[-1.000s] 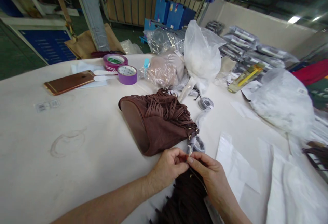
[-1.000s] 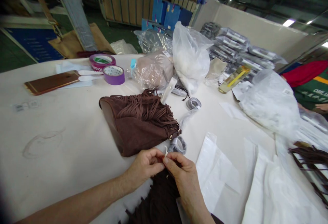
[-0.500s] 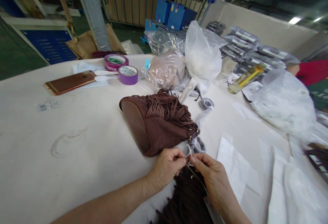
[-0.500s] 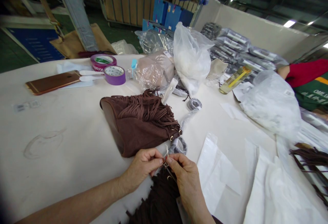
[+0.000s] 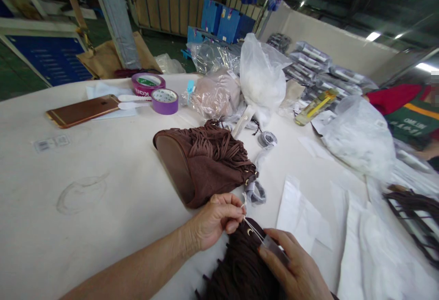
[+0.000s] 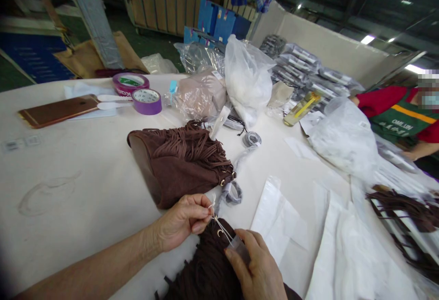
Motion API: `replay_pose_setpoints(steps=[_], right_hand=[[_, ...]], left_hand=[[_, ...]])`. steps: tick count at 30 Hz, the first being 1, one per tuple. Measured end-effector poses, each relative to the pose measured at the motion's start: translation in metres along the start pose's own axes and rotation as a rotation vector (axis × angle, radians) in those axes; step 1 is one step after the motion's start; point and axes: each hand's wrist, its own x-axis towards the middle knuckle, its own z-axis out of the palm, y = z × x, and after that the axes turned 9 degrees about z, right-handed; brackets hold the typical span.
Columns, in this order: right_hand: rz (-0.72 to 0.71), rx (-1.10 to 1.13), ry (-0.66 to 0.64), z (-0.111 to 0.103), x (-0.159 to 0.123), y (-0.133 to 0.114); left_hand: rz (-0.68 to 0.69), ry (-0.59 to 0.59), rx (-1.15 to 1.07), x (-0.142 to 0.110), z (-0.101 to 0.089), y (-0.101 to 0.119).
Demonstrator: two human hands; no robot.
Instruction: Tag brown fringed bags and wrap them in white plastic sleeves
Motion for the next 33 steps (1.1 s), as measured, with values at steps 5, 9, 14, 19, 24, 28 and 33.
replay_pose_setpoints(steps=[5,9,14,19,24,28,33], right_hand=[[0.100,-0.015,0.080,-0.001,-0.011,0.000],[0.220,0.283,-0.036,-0.015,-0.006,-0.006],[0.428,1.000,-0.299,-0.011,-0.009,-0.021],[0.503,1.263,-0.327,0.025,-0.016,-0.045],[0.490,1.379,-0.237,0.043,-0.009,-0.056],[0.417,1.404,-0.249,0.048,-0.008,-0.059],[0.383,1.363,-0.269,0.049,-0.012,-0.063]], left_hand=[[-0.016,-0.023,0.059,-0.004,0.000,0.006],[-0.040,-0.035,0.153,-0.008,0.004,0.011],[-0.033,-0.071,0.240,-0.018,0.010,0.020],[0.008,-0.133,0.426,-0.040,0.005,0.023],[-0.041,-0.249,0.728,-0.067,0.001,0.013],[0.121,-0.311,1.122,-0.084,0.010,0.004],[0.372,-0.171,1.025,-0.076,0.013,0.001]])
